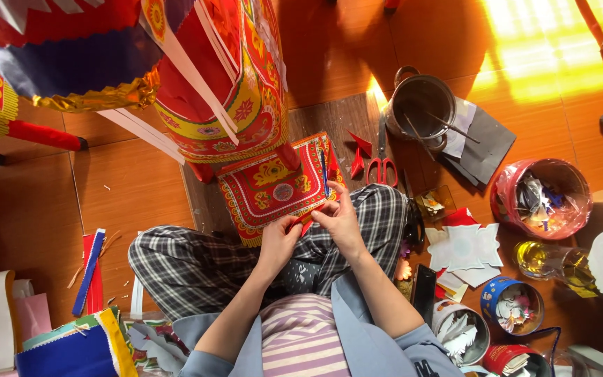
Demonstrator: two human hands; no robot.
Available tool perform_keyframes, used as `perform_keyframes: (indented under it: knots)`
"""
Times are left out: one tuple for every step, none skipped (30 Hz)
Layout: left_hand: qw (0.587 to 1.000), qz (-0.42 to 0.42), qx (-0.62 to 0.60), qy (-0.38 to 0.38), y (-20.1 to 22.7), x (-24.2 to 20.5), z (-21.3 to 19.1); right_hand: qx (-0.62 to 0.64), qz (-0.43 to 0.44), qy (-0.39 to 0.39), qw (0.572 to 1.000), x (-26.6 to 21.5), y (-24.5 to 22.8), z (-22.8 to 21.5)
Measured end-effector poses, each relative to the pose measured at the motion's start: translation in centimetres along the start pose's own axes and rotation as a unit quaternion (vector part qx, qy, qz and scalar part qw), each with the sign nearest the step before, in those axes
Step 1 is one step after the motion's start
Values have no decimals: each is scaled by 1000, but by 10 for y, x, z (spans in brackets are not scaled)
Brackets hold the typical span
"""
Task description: Decorating traditional paper horse figures with colorful paper strips and flowers.
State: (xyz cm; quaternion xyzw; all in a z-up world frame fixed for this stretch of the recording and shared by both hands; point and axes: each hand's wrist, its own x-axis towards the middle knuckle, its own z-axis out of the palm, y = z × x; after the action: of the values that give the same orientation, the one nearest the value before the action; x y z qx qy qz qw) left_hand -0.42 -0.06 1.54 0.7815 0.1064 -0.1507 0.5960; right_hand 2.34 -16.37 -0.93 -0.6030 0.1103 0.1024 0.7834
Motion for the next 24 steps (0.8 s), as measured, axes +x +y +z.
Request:
perform_keyframes:
  knots:
    - [1000,-2,0,0,0,0,0,0,2,0,1000,2,2,-3]
    - [1000,-5,6,-8,0,0,-1,-3,2,-1,1000,5,5,-6]
    - [1000,-7,12,-16,0,0,-1,-6,2,-1,1000,8,7,-9]
    - [1000,-8,12,-17,0,1,-1,-6,3,0,1000,8,9,-9]
    - [1000,-17,9,-17,0,2,-1,1,10,-4,1000,8,11,-10]
    - [999,-25,6,-18,0,3,0,8,17,-8,1000,8,12,-11]
    - [999,-25,7,-19,-3,4,0,8,17,-7,1000,8,12,-11]
    - [999,-29,7,-18,-6,5,1,5,29,-23,999,7,11,-11]
    - [999,-32,8,-18,-9,6,2,2,40,-39,998,7,11,-11]
    - [999,-32,9,-20,-13,8,3,4,40,-37,998,7,16,-10]
    - [999,-42,11,-23,-16,8,3,14,43,-41,998,6,21,-9]
    - [998,-51,14,-27,-20,9,4,25,47,-45,998,6,26,-8]
    - [998,-52,16,-28,-21,10,2,26,47,-44,998,10,26,-10]
    - [998,-61,17,-25,-22,10,0,18,43,-34,998,13,27,-13]
    - [997,-71,19,-22,-24,9,-2,11,40,-26,999,16,29,-15]
    - [997,-74,20,-23,-27,10,-1,12,43,-25,999,18,32,-16]
    - [996,-81,18,-25,-30,11,-1,2,45,-30,999,20,34,-16]
    - [996,-89,15,-27,-32,13,0,-9,47,-36,998,22,36,-17]
    - [995,-89,16,-29,-16,11,-5,-8,48,-35,998,24,35,-18]
    - [994,-58,57,-67,1,10,-10,-19,53,-34,998,26,33,-19]
    - [989,-25,97,-105,17,9,-15,-29,58,-34,997,29,31,-20]
    - [989,-24,98,-106,19,7,-15,-29,57,-33,997,35,31,-23]
    - [978,96,175,-56,21,5,-15,-45,66,-38,996,41,31,-26]
    - [945,214,248,-4,24,3,-15,-61,75,-42,994,48,30,-29]
